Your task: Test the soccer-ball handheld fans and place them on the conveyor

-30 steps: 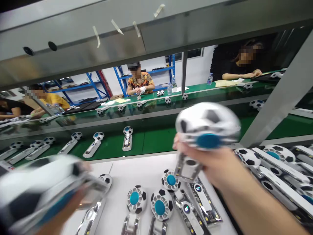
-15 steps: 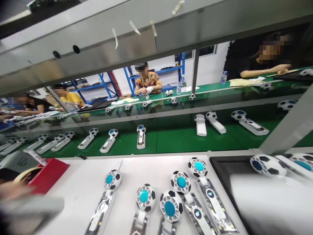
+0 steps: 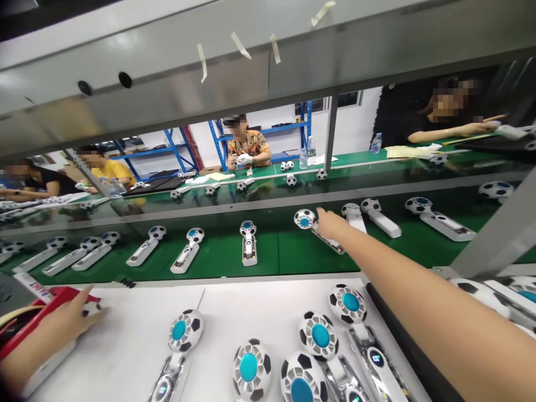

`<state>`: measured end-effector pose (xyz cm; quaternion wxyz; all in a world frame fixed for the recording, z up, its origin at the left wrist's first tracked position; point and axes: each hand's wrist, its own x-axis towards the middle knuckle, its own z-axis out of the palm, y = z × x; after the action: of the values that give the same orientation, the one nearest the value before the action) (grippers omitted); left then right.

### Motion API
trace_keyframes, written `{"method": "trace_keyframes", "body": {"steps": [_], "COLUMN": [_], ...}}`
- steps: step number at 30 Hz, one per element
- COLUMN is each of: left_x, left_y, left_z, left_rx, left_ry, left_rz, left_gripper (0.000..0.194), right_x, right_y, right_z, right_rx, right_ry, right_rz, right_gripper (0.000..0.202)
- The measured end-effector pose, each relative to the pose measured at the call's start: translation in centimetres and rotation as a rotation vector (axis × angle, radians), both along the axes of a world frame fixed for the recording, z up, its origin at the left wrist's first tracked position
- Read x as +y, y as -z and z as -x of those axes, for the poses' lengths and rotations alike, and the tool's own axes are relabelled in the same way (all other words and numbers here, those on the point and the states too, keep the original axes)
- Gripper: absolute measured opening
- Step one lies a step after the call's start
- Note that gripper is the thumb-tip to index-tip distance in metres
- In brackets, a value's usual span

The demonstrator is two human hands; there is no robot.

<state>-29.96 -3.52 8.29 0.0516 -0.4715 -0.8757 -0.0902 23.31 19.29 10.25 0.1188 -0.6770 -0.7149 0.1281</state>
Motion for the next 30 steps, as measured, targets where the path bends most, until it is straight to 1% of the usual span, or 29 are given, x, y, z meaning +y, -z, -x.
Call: {"method": "trace_keyframes", "body": {"steps": [1, 2, 3, 5, 6, 7, 9, 10, 12, 14, 17, 18, 19, 21, 22, 23, 24, 25, 27, 28, 30], "left_x": [1.8, 3.9, 6.2, 10.7, 12.8, 14.6, 17.3, 18.1, 18.9, 18.7, 16.8, 15.8, 14.5, 11.4, 9.7, 8.1, 6.5, 5.1, 3.0, 2.3, 1.6], "left_y": [-0.5, -0.8, -0.9, -0.6, -0.2, 0.3, 1.3, 1.7, 2.3, 2.6, 2.4, 2.1, 1.7, 0.6, -0.1, -0.8, -1.6, -2.3, -3.5, -4.0, -4.5], "left_z": [-1.7, -3.7, -5.7, -9.0, -10.1, -10.8, -11.4, -11.5, -11.5, -11.8, -13.3, -14.1, -15.1, -17.4, -18.7, -20.1, -21.6, -23.0, -25.9, -27.2, -29.4], "left_rx": [0.070, 0.061, 0.038, -0.044, -0.099, -0.157, -0.291, -0.359, -0.493, -0.618, -0.837, -0.916, -0.991, -1.150, -1.246, -1.432, -1.592, -1.721, -1.916, -1.987, -2.082], "left_ry": [0.090, 0.219, 0.272, 0.305, 0.288, 0.244, 0.158, 0.123, 0.083, 0.072, 0.105, 0.130, 0.160, 0.234, 0.280, 0.339, 0.382, 0.413, 0.392, 0.372, 0.341], "left_rz": [0.037, 0.053, 0.054, 0.092, 0.120, 0.151, 0.217, 0.241, 0.254, 0.207, 0.057, 0.000, -0.055, -0.162, -0.216, -0.292, -0.339, -0.381, -0.395, -0.386, -0.362], "left_gripper": [0.067, 0.065, 0.060, 0.046, 0.038, 0.034, 0.030, 0.030, 0.027, 0.024, 0.025, 0.026, 0.028, 0.034, 0.041, 0.049, 0.054, 0.054, 0.048, 0.046, 0.049], "right_x": [0.4, 0.6, 0.6, 0.5, 0.4, 0.4, 0.4, 0.4, 0.6, 0.5, -0.9, -1.8, -3.0, -5.8, -7.4, -9.0, -10.5, -11.9, -14.2, -15.1, -16.2], "right_y": [0.3, 0.7, 1.1, 2.1, 2.7, 3.4, 4.5, 4.9, 5.3, 5.0, 4.0, 3.6, 3.1, 2.2, 1.6, 1.0, 0.4, -0.3, -1.6, -2.2, -3.2], "right_z": [1.4, 3.1, 5.1, 9.4, 11.5, 13.3, 16.0, 16.7, 16.9, 15.7, 12.6, 11.4, 10.3, 8.1, 7.1, 6.2, 5.3, 4.6, 3.4, 3.1, 2.8], "right_rx": [0.009, 0.023, 0.049, 0.109, 0.141, 0.175, 0.251, 0.292, 0.379, 0.483, 0.703, 0.782, 0.881, 1.115, 1.350, 1.534, 1.654, 1.731, 1.798, 1.807, 1.800], "right_ry": [-0.001, -0.016, -0.049, -0.091, -0.094, -0.091, -0.076, -0.068, -0.058, -0.064, -0.123, -0.153, -0.182, -0.220, -0.223, -0.216, -0.193, -0.151, -0.045, 0.006, 0.066], "right_rz": [-0.015, -0.030, -0.032, 0.035, 0.098, 0.161, 0.273, 0.319, 0.393, 0.454, 0.536, 0.550, 0.553, 0.533, 0.531, 0.545, 0.555, 0.563, 0.555, 0.548, 0.526], "right_gripper": [0.070, 0.071, 0.070, 0.076, 0.083, 0.087, 0.093, 0.094, 0.095, 0.085, 0.054, 0.047, 0.043, 0.046, 0.047, 0.045, 0.042, 0.039, 0.033, 0.032, 0.038]}}
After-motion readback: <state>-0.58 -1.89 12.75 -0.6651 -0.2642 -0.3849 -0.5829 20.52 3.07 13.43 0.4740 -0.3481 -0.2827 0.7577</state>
